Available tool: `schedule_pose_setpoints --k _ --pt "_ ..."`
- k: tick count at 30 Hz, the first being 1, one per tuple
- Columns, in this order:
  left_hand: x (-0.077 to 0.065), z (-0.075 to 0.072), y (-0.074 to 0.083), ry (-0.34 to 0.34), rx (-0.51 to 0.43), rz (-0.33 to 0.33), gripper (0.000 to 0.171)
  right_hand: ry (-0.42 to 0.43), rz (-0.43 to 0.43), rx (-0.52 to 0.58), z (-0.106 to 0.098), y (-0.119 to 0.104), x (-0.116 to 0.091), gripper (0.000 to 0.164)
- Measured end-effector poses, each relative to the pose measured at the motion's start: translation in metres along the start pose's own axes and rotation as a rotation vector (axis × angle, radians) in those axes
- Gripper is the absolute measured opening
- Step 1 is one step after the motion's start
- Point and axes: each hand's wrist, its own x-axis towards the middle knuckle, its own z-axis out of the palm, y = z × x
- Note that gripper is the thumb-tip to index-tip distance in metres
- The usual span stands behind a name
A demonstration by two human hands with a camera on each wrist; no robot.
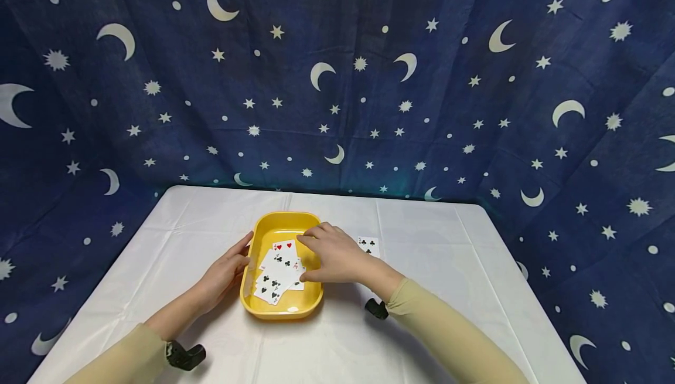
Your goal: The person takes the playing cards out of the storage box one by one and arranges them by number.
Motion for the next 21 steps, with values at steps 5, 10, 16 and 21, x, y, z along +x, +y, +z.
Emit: schedule_pose_setpoints --k 5,10,16,21 --pt "0.0 0.0 0.0 0.002 -0.006 0.001 0.07 -0.079 0.002 -0.057 0.003 -0.013 0.018 0.091" --pt "0.0 -0.002 -0.001 -0.006 -0.017 0.004 0.071 -0.144 0.025 -0.082 0.008 -0.025 0.034 0.091" --pt "0.0 -0.003 0.0 -0.019 -0.027 0.004 0.071 -0.199 0.051 -0.116 0.017 -0.034 0.049 0.075" --pt "-0.001 -0.002 0.001 -0.026 -0.03 0.009 0.071 -0.256 0.103 -0.133 0.027 -0.038 0.058 0.087"
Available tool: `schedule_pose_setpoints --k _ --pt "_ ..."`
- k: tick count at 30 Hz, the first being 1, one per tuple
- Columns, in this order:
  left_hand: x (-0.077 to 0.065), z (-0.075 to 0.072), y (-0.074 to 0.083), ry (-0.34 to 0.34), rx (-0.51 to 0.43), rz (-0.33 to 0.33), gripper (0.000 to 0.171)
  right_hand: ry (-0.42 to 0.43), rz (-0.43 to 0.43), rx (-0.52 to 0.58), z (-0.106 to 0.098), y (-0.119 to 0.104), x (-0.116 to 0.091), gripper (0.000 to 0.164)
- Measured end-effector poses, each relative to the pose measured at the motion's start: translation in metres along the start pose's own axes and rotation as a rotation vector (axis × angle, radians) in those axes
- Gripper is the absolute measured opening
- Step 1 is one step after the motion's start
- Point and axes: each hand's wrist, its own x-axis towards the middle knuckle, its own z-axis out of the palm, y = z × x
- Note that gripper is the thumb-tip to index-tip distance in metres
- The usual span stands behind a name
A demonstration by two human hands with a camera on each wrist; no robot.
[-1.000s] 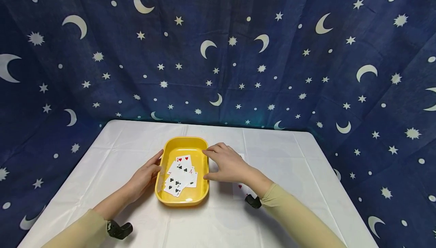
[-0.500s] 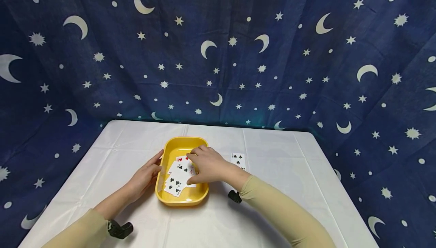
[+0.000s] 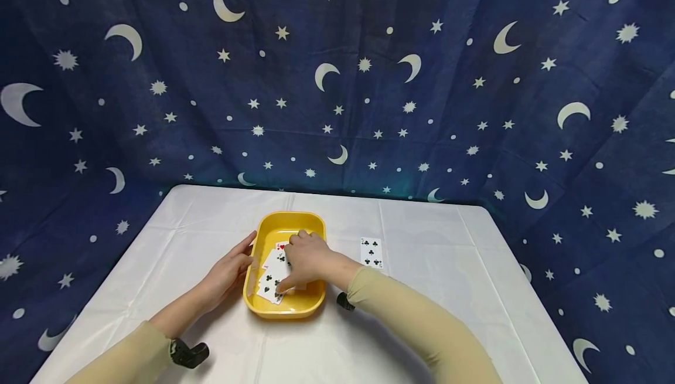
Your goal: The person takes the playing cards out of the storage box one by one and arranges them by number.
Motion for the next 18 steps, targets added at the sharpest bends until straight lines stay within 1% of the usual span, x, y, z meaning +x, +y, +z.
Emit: schedule_pose_setpoints --k 4,10,14,18 --pt "0.0 -0.001 -0.001 0.0 -0.011 0.006 0.071 -0.027 0.033 -0.022 0.008 -0.005 0.005 0.095" --pt "0.0 -0.001 -0.002 -0.002 -0.012 0.013 0.071 -0.01 0.05 -0.087 0.016 -0.01 0.008 0.099" --pt "0.0 -0.001 -0.002 0.002 -0.008 0.01 0.072 -0.012 0.053 -0.087 0.016 -0.01 0.009 0.094" --pt "0.0 -0.001 -0.002 0.005 -0.002 0.01 0.072 -0.033 0.038 -0.058 0.015 -0.008 0.01 0.083"
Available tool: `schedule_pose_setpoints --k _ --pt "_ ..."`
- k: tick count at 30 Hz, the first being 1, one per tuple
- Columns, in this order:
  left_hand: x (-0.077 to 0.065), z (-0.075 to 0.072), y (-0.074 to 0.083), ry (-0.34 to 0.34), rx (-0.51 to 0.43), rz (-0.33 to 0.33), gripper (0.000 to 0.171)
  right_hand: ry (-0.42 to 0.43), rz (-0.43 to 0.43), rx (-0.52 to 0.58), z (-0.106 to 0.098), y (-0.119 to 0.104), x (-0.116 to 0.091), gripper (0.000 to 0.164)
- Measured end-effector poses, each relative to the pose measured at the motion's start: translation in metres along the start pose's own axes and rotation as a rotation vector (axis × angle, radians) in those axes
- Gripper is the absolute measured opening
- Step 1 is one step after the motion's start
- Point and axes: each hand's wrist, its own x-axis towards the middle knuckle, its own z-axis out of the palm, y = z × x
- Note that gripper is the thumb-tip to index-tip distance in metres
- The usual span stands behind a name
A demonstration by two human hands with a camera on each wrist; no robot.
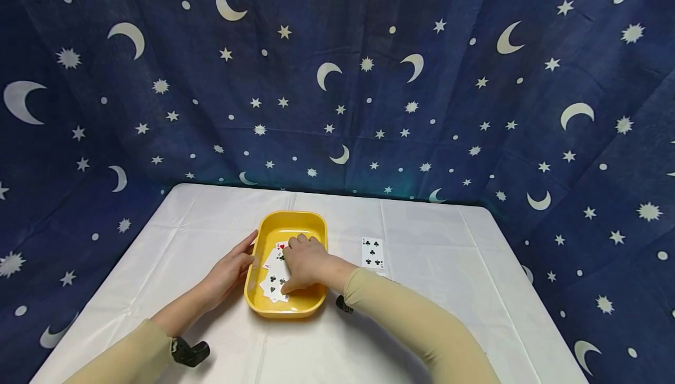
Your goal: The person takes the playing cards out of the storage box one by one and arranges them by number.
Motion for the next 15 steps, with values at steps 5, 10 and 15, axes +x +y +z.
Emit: schedule_pose_setpoints --k 5,10,15 --pt "-0.0002 0.0002 0.0001 0.004 0.002 -0.006 0.071 -0.013 -0.019 0.029 -0.0024 0.0025 -0.0006 0.08" --pt "-0.0004 -0.0002 -0.0003 -0.005 -0.006 0.001 0.07 -0.007 -0.014 0.039 -0.0021 0.0027 -0.0009 0.085" --pt "-0.0001 -0.0006 -0.0009 -0.017 -0.015 0.007 0.07 0.002 -0.01 0.06 -0.0008 0.0021 -0.0005 0.076"
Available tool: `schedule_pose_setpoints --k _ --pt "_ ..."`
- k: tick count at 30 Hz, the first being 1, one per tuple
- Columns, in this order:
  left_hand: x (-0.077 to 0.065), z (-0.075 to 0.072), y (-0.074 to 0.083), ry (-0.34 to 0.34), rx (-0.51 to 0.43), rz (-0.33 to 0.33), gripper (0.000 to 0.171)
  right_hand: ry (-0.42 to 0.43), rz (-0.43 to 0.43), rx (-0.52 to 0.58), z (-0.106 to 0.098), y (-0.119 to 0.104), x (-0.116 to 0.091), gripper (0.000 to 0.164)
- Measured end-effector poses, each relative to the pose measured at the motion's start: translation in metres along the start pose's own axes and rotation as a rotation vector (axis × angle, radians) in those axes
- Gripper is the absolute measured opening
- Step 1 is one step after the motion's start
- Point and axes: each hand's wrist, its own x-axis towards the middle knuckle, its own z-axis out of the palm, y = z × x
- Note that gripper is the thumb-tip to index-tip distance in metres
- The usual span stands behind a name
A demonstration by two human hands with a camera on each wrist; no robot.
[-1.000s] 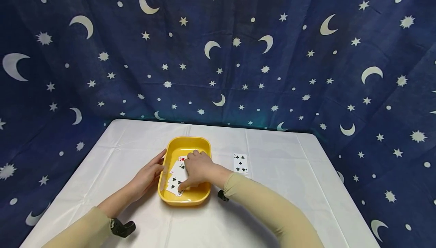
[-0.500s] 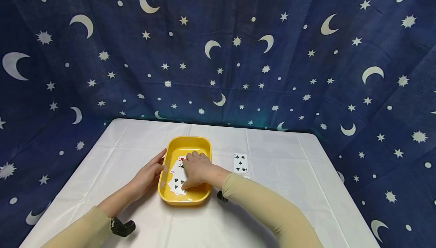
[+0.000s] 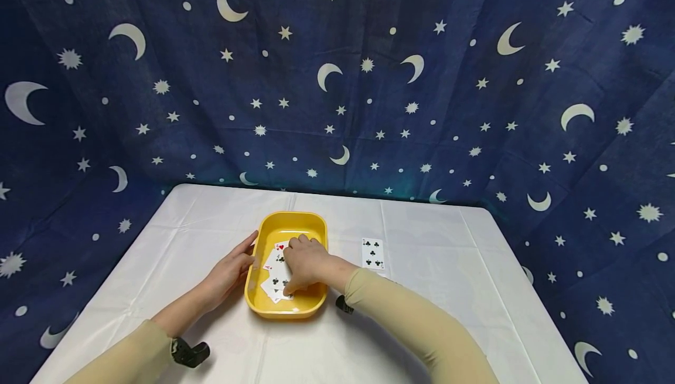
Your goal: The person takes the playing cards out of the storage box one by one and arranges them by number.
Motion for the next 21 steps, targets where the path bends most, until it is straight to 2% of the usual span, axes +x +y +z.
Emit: schedule_pose_setpoints --k 7,13,21 --pt "0.0 0.0 0.0 -0.006 -0.006 0.006 0.071 0.014 -0.032 -0.003 -0.002 -0.001 -0.001 0.071" --pt "-0.001 0.001 0.0 -0.018 -0.005 0.017 0.07 0.014 -0.053 0.028 -0.008 0.004 -0.008 0.084" --pt "-0.001 0.0 0.001 -0.011 0.006 0.007 0.07 0.107 -0.079 0.073 -0.029 0.02 -0.025 0.089"
